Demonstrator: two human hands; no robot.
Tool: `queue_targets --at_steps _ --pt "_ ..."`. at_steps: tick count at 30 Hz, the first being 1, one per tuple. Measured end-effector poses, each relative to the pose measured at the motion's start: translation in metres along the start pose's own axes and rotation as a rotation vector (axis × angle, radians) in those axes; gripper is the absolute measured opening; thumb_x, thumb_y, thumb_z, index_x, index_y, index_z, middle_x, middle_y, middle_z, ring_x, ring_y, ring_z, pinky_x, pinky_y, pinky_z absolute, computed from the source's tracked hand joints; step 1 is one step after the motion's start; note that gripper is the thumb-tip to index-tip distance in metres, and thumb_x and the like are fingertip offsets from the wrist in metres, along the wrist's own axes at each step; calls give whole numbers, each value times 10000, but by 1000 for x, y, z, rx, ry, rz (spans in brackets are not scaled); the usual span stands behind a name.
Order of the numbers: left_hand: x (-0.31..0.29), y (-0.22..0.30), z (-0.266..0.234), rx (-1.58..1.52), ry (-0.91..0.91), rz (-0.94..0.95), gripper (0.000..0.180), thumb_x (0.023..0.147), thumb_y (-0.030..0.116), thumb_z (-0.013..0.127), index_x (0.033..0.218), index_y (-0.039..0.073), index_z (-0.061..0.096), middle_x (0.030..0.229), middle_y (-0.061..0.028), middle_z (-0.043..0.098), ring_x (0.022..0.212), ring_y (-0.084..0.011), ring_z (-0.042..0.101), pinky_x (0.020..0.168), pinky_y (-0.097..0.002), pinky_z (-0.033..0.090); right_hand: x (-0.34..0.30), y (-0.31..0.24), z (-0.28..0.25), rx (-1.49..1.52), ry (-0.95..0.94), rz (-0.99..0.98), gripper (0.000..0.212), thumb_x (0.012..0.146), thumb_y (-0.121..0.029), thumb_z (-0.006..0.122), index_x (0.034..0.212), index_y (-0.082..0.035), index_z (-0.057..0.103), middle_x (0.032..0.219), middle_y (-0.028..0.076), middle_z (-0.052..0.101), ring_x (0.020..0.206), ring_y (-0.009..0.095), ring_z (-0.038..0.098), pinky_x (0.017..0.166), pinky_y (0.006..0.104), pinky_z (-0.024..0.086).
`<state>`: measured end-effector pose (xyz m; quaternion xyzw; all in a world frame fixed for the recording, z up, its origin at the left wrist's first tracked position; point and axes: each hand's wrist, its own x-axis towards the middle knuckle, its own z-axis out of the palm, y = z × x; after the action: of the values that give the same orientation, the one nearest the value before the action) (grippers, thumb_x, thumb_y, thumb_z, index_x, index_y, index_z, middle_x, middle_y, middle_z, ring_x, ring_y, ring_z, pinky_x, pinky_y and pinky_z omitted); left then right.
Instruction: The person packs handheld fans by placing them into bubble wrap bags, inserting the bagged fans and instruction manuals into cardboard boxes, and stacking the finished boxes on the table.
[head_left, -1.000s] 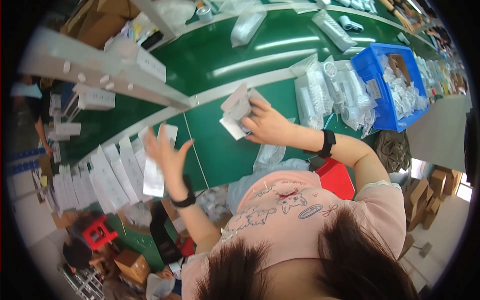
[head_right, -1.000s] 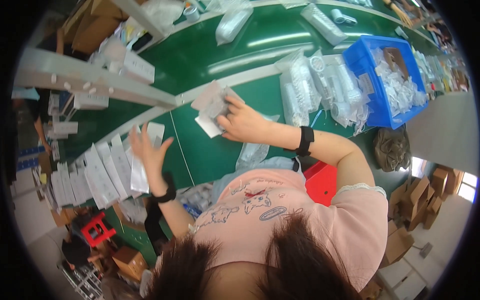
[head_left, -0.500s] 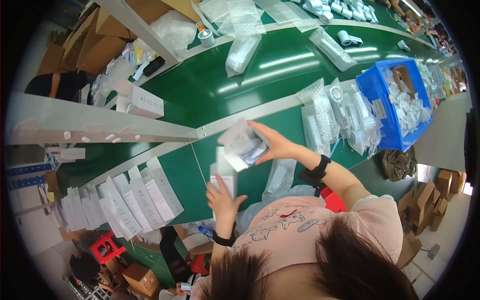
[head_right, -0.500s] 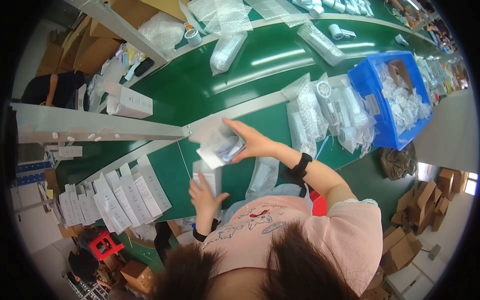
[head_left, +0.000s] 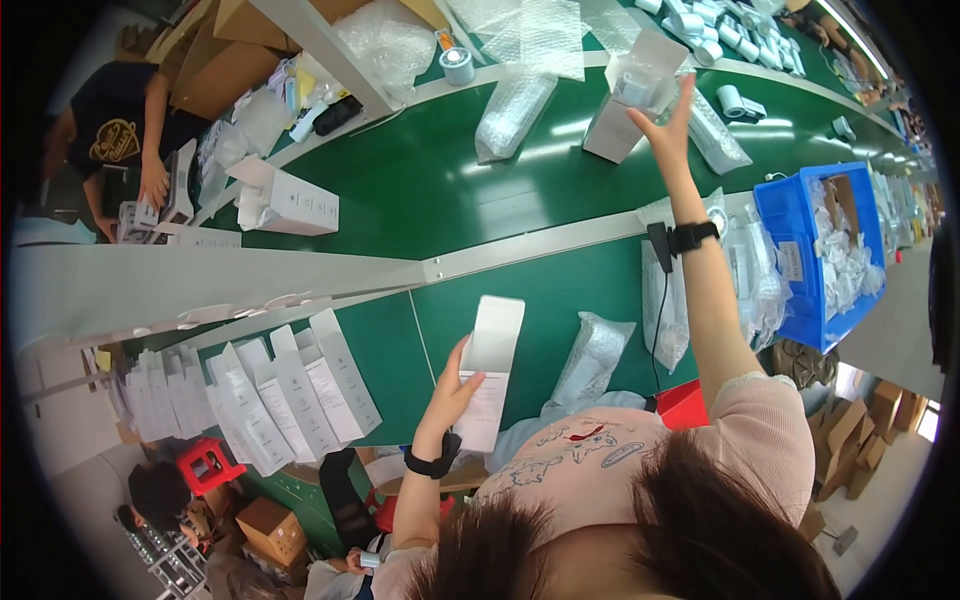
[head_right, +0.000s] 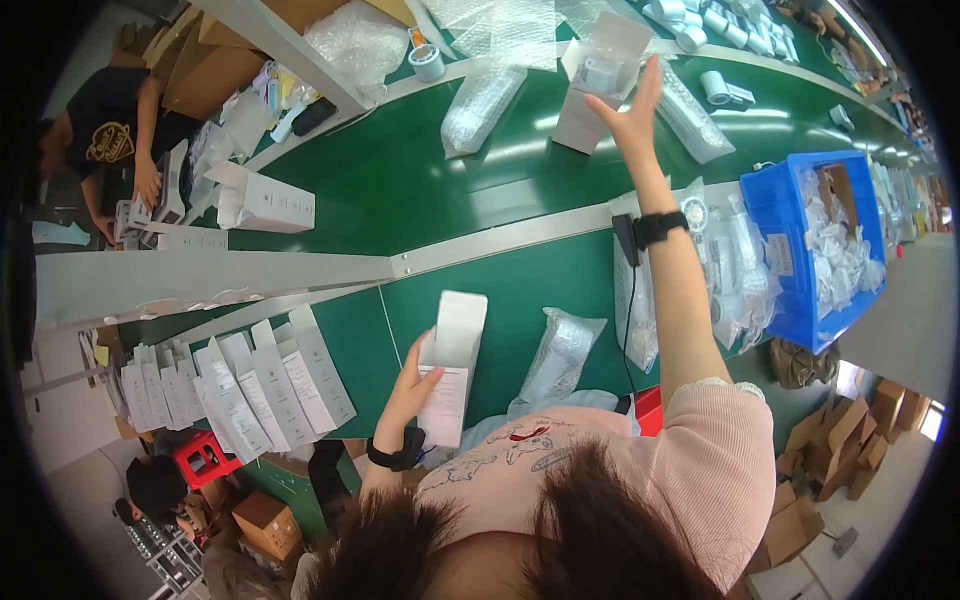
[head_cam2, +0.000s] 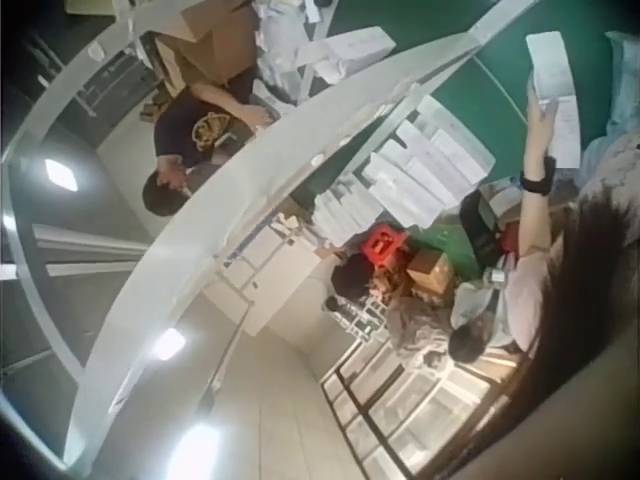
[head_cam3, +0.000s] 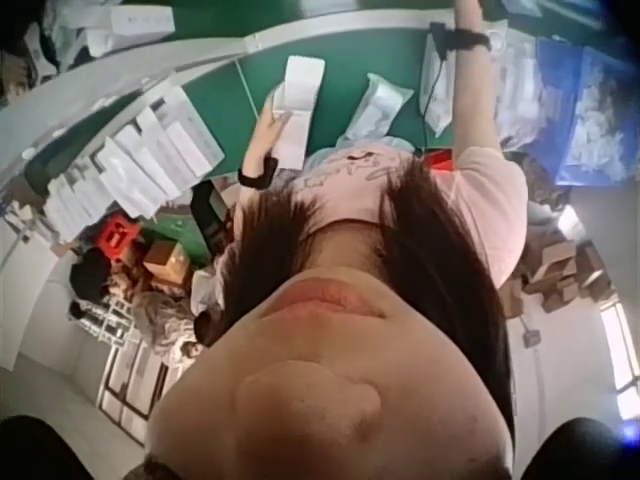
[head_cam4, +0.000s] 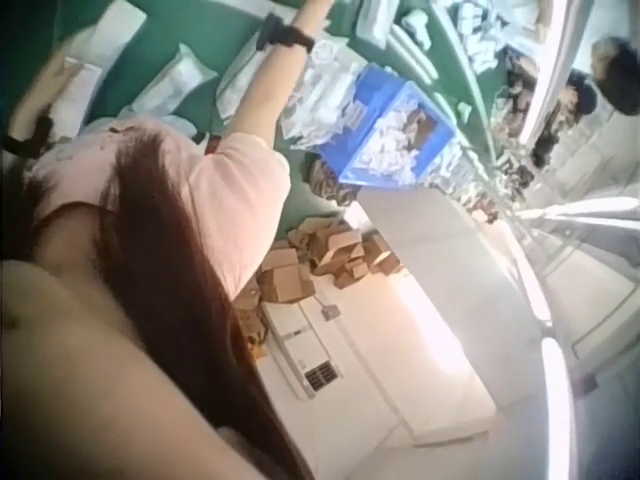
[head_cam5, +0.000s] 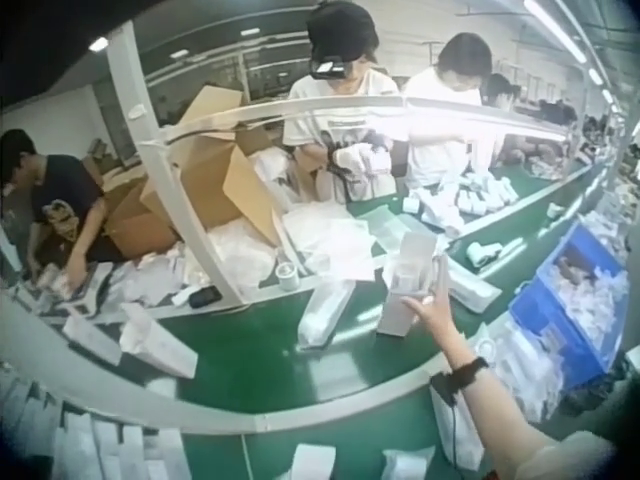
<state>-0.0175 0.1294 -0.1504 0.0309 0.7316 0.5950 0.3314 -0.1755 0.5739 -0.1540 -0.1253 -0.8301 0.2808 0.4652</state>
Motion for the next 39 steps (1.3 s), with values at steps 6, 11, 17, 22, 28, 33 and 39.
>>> queue_targets --at_steps 6,11,17,22,28,33,39 --pt "10 45 9 3 305 344 726 655 148 720 1271 56 347 1274 -178 331 1123 -328 400 932 -372 344 -3 -126 43 109 -375 -233 532 748 -209 622 1210 -49 413 891 169 577 822 323 562 731 371 445" --pt "24 53 20 374 274 470 729 590 143 764 1199 81 367 1268 -204 326 1105 -341 418 898 -389 368 -17 -75 188 -339 -966 366 699 783 -543 433 1324 -133 271 913 210 588 852 375 576 746 435 463" --pt "18 39 33 382 390 438 643 585 87 774 1065 71 347 1284 -207 314 1134 -265 389 944 -361 328 -37 -85 196 62 -893 336 711 685 -341 630 1280 -113 313 1103 260 507 1072 386 461 836 425 423" --pt "27 30 43 -41 526 480 661 591 72 781 1014 86 275 1307 -251 282 1138 -289 396 935 -374 340 -23 -183 44 833 -524 100 1013 629 -151 703 1361 -88 6 1275 210 346 1182 313 376 960 363 336" --pt "25 36 70 17 513 512 628 599 62 778 989 71 286 1168 -181 367 1052 -246 420 880 -354 357 -74 -221 -53 1091 -333 414 1038 607 -173 733 1362 -56 30 1290 174 313 1229 287 290 1034 365 218" --pt "21 33 79 44 623 494 615 596 61 784 960 59 288 998 -105 371 941 -216 427 813 -344 370 -134 -230 -71 580 -289 192 924 599 -131 738 1305 -39 149 1239 165 360 1174 289 365 981 365 295" --pt "21 31 89 182 638 570 608 599 59 783 942 64 280 1043 -127 375 964 -229 432 832 -351 365 -135 -221 -104 549 -303 82 810 593 -174 757 1222 -46 263 1166 163 397 1110 298 411 933 364 332"
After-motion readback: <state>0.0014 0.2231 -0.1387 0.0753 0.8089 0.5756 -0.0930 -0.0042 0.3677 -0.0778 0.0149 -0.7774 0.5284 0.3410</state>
